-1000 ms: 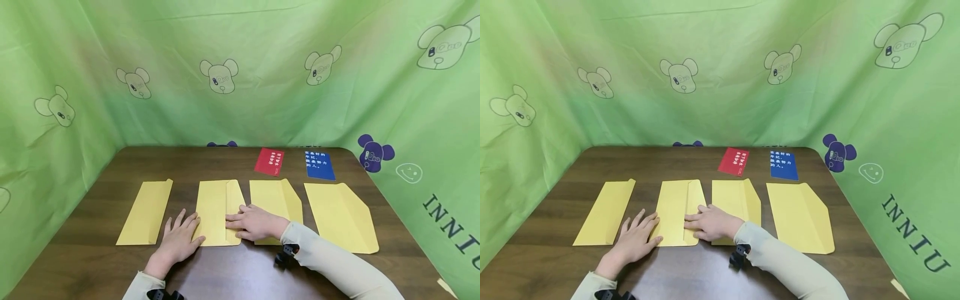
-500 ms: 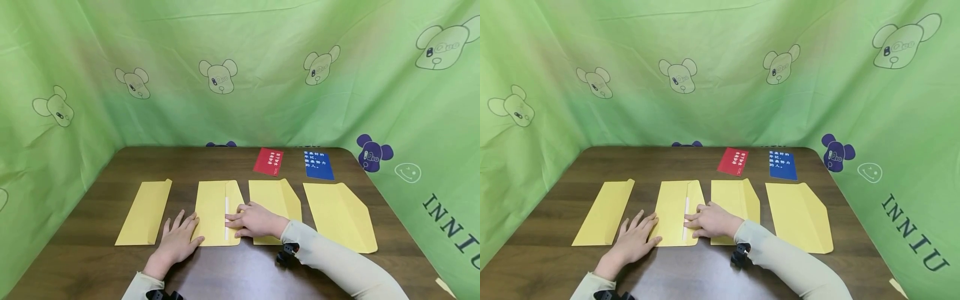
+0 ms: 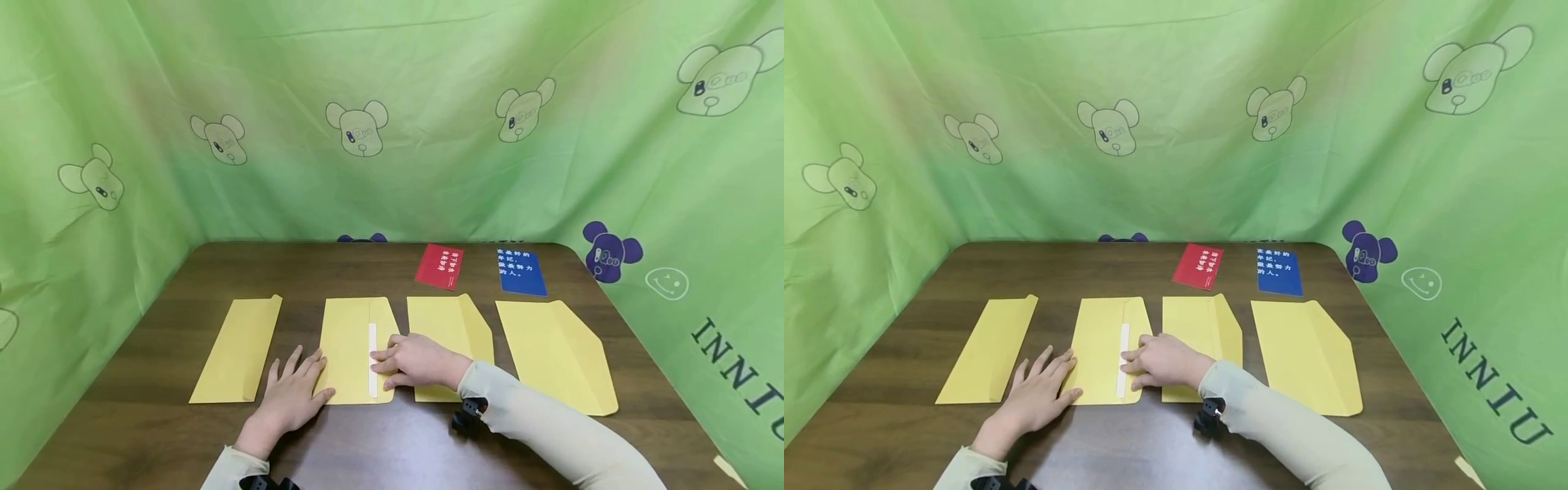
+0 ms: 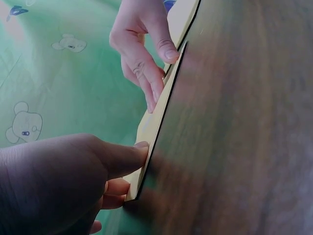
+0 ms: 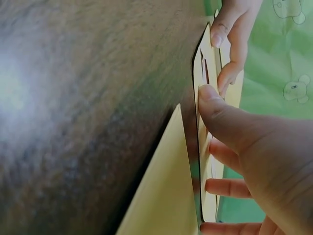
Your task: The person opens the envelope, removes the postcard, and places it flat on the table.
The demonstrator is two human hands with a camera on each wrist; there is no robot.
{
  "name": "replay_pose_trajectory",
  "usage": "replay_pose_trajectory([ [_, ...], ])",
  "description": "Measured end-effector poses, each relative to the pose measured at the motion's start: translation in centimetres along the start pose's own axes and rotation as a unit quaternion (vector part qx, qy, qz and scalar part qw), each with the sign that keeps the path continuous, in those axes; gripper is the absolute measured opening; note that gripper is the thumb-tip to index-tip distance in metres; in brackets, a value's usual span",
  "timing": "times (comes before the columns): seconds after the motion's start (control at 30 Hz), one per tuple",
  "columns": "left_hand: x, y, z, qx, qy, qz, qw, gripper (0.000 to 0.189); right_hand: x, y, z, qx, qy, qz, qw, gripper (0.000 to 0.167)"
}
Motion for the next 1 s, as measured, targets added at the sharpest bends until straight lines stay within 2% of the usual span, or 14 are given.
replay_pose_trajectory([
  [0.27,-0.1,0.0,0.4,0.003,-0.002,0.001,1.0,0.056,-0.3,-0.1,-0.1,0.009,0.023,-0.001,0.9997,0.042],
  [0.47,-0.1,-0.1,0.3,0.001,0.004,0.001,1.0,0.056,-0.6,-0.1,-0.3,0.003,-0.01,0.024,0.9997,0.039],
  [0.67,-0.1,-0.2,0.2,-0.001,0.009,0.0,1.0,0.055,-0.9,-0.4,-1.2,-0.03,-0.038,0.046,0.9978,0.031],
  [0.77,0.0,-0.2,0.1,0.0,0.008,0.001,1.0,0.055,-0.7,-0.3,-1.4,-0.036,-0.026,0.031,0.9985,0.03],
  [1.0,-0.1,-0.1,0.2,0.002,0.003,0.002,1.0,0.055,-0.7,-0.3,-1.0,-0.037,0.045,0.015,0.9982,0.036],
])
Point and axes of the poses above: each hand's wrist, its own y-axis towards the middle knuckle, its own x-axis out of the palm, z = x × y, the point moved 10 cm from there along y, towards the middle knuckle, and after that the axes turned 10 degrees about x, right-handed, at the moved point
